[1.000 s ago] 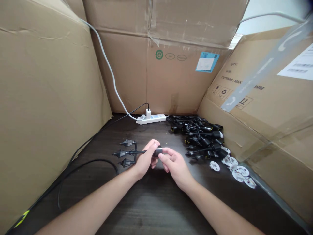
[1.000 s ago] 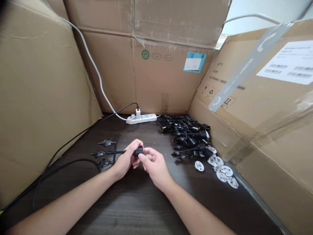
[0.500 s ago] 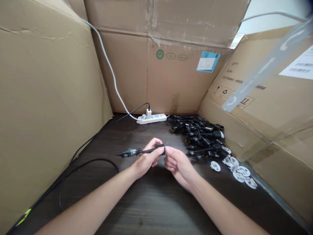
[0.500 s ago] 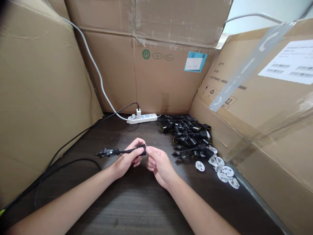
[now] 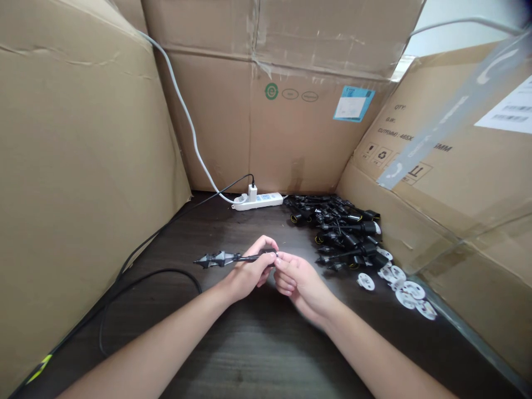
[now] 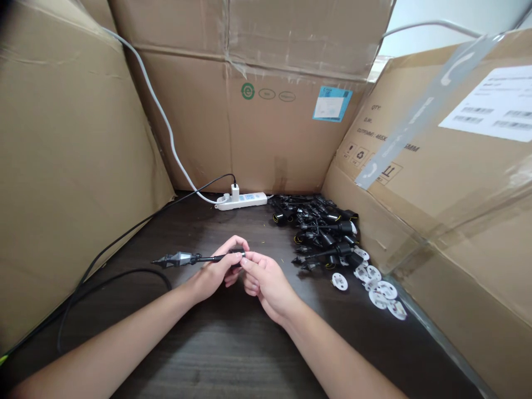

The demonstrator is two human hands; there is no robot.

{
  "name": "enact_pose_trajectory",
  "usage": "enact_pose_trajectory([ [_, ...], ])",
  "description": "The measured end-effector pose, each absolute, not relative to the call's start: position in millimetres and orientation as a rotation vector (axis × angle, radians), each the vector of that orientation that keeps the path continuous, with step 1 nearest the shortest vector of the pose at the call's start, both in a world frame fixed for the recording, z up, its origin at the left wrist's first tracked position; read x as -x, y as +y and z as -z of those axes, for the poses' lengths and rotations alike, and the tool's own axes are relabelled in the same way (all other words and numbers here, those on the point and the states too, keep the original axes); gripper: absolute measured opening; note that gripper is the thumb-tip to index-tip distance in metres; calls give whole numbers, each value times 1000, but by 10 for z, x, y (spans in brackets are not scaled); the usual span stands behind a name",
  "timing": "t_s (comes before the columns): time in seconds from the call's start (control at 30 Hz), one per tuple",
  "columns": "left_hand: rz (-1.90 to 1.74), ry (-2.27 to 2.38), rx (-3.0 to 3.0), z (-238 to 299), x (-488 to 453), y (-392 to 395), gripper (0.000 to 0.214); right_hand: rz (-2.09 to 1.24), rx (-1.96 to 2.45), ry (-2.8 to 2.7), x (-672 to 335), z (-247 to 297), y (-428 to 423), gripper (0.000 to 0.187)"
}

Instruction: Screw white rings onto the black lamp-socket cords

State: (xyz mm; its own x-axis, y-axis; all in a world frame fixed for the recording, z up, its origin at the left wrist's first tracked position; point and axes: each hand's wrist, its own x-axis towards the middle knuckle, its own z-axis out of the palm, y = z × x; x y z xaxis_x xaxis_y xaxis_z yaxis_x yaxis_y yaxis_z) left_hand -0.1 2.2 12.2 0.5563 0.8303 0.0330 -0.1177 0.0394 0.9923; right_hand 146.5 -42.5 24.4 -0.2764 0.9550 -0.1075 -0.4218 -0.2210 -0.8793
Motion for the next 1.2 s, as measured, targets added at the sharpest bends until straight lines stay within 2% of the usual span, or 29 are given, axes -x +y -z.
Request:
enact_pose_trajectory([
  [0.17, -857, 661, -1384, -180, 5, 5, 25, -1723, 855, -850, -1520, -248, -390, 28],
  [0.4, -865, 662, -1294, -135, -17, 24, 18, -1549, 952, -1051, -1564, -156, -325, 31],
  [0.7, -927, 713, -1072, -77, -64, 60, 32, -1328, 1076, -1277, -1525, -139, -339, 35],
  [1.03, -892, 662, -947, -123, -79, 15, 31, -1074, 994, -1574, -1498, -189, -426, 20],
  [1.2, -902, 705, -954, -89, -81, 29, 33, -1195, 940, -1521, -1506, -172, -399, 20],
])
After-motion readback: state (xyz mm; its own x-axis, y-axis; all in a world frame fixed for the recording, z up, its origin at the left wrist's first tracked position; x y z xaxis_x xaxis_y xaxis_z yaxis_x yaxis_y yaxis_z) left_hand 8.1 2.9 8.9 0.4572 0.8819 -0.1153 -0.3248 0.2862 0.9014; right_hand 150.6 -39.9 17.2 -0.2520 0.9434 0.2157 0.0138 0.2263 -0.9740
